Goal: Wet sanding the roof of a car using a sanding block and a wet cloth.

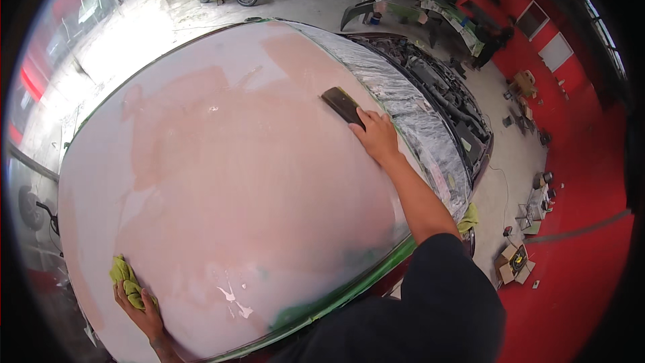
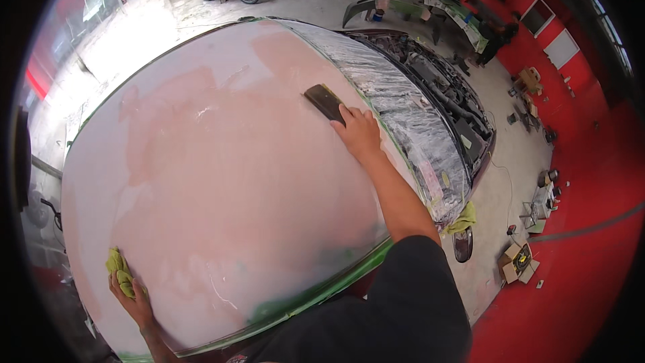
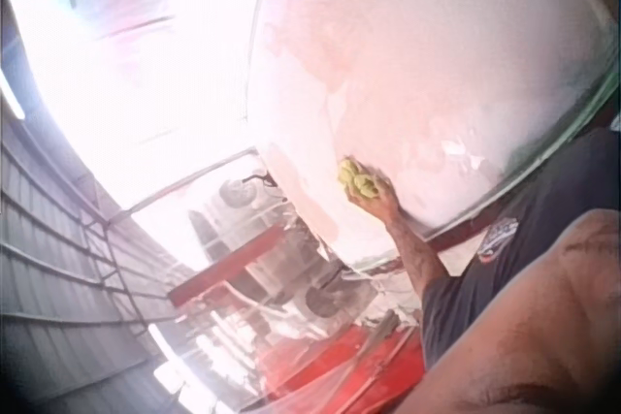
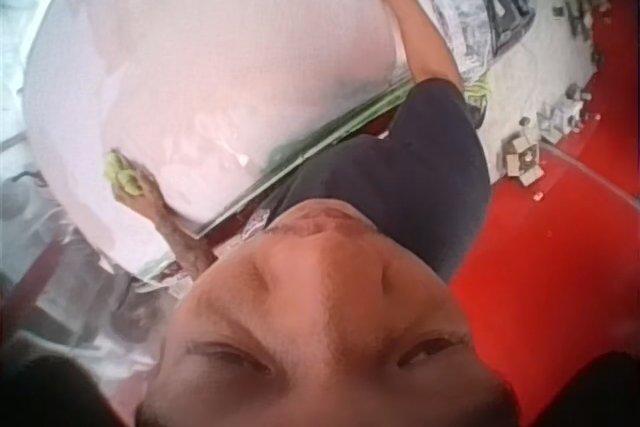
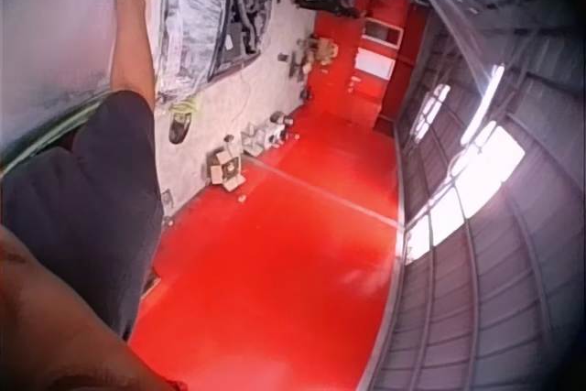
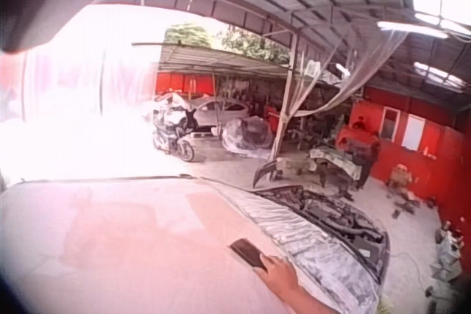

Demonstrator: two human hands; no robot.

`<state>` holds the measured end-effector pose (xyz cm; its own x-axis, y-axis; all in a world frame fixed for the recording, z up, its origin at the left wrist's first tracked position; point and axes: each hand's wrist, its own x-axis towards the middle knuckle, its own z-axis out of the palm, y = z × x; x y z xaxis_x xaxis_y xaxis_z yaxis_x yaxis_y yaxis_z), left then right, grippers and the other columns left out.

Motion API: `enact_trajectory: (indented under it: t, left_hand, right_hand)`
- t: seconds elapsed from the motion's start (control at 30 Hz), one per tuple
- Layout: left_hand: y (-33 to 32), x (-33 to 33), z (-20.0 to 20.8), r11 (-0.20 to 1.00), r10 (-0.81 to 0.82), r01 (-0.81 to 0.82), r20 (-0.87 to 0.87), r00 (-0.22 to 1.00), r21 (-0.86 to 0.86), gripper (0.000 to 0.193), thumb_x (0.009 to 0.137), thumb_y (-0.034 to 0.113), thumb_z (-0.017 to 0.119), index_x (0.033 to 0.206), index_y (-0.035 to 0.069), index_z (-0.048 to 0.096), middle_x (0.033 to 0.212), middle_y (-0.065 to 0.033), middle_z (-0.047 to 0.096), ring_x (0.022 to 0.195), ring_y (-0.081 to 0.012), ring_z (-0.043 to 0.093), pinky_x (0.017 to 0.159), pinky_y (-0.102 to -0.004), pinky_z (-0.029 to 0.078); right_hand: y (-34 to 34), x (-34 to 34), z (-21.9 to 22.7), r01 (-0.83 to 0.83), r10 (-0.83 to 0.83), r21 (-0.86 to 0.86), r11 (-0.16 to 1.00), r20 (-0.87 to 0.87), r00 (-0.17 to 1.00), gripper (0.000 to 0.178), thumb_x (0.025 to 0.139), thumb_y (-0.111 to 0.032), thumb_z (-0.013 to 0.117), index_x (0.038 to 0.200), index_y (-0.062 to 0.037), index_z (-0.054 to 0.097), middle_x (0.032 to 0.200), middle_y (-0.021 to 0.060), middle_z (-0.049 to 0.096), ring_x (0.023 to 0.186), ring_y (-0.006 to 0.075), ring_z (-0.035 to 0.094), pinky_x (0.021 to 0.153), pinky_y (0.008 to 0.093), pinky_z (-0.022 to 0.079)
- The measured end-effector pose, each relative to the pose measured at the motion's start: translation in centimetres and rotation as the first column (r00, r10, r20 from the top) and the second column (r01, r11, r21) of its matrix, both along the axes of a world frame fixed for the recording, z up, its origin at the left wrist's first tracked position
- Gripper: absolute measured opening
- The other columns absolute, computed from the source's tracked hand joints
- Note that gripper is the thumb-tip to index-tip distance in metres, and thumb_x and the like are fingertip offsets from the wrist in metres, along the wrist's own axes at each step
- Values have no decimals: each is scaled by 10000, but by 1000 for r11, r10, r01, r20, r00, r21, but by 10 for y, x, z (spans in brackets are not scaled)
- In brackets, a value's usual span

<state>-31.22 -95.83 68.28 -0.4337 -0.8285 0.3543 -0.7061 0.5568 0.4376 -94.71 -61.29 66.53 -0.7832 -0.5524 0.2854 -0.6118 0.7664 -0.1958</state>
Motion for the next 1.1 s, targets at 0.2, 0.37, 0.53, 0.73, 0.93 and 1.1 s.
enact_trajectory:
  t: [0.2,0.37,0.53,0.73,0.93,1.1]
  left_hand:
    - [-4,10,6,999,53,-53,-4,999,-10,569,989,224,621,1486,-2,459,1533,-230,409,1453,-413,365,1204,-518,282]
    - [-1,-2,-1,1000,19,-19,-26,999,-15,566,992,232,619,1481,-5,462,1534,-230,407,1461,-411,355,1203,-520,281]
    - [0,0,-3,999,-10,10,3,1000,-39,559,980,202,629,1462,-24,457,1514,-227,416,1432,-401,384,1199,-495,293]
    - [-1,15,4,999,39,-39,7,999,-23,583,985,243,638,1473,-16,454,1523,-240,412,1458,-422,356,1202,-526,284]
    - [-2,6,2,999,51,-51,16,999,-1,582,973,245,644,1468,-6,467,1535,-237,397,1456,-421,358,1207,-528,275]
    - [-6,7,-6,1000,20,-20,11,1000,-14,579,969,245,632,1470,4,473,1543,-234,392,1465,-418,345,1211,-535,262]
  right_hand:
    - [66,112,18,-77,77,0,997,0,997,556,913,-394,728,1376,-96,652,1274,76,659,1045,325,578,952,410,494]
    - [-13,-41,12,51,-51,10,999,8,999,566,967,-466,618,1380,-79,640,1289,113,659,1140,363,584,981,455,498]
    - [-47,-92,5,170,-184,136,976,96,978,601,983,-515,575,1421,-107,620,1325,126,651,1198,384,570,1023,473,484]
    - [57,77,13,-43,44,-24,999,52,998,567,934,-416,701,1397,-95,638,1287,104,651,1123,346,575,1004,432,467]
    - [35,16,6,-76,74,-53,996,-27,997,541,932,-416,695,1362,-89,658,1225,77,665,1068,325,583,934,450,491]
    - [-49,-113,-3,100,-100,16,995,36,994,574,961,-500,599,1393,-125,644,1287,115,657,1172,367,592,999,477,499]
